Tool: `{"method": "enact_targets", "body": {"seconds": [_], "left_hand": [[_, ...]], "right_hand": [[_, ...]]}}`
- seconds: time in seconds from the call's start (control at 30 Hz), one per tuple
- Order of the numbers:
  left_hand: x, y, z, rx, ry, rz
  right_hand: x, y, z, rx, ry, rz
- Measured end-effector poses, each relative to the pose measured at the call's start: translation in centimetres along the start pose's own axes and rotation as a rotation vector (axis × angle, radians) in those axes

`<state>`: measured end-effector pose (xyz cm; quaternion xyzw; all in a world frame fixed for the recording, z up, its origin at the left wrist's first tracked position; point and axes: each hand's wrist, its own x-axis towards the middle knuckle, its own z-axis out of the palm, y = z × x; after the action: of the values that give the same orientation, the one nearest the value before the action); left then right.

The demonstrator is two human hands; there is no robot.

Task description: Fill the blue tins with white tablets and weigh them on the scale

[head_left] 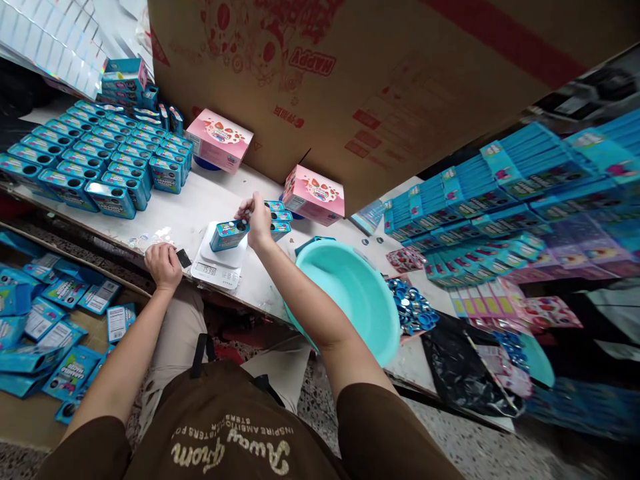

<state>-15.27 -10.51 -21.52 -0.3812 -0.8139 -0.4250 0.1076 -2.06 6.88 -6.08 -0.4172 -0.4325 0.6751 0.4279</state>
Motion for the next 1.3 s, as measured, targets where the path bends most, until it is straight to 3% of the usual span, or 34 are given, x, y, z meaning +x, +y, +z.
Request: {"method": "enact_targets", "body": {"seconds": [0.6, 0.73, 1.03, 1.3], "left_hand": [[-0.1, -0.1, 0.0, -0.041, -0.009, -0.001], [-0.1, -0.1, 0.1, -0.043, -0.005, 0.006], [-0.1, -0.1, 0.0, -0.065, -0.037, -0.032], [0.1, 0.0, 0.0, -0.056, -0.035, -0.035]], "right_hand": [[-0.7, 0.9, -0.7, -0.125, -0.155, -0.152], [-0.9, 1.1, -1.2, -0.207, -0.160, -0.278], [-1.4, 0.8, -3.6, -0.766, -0.301, -0.732], [-1.3, 0.5, -4.8, -0.806, -0.243, -0.724]]}}
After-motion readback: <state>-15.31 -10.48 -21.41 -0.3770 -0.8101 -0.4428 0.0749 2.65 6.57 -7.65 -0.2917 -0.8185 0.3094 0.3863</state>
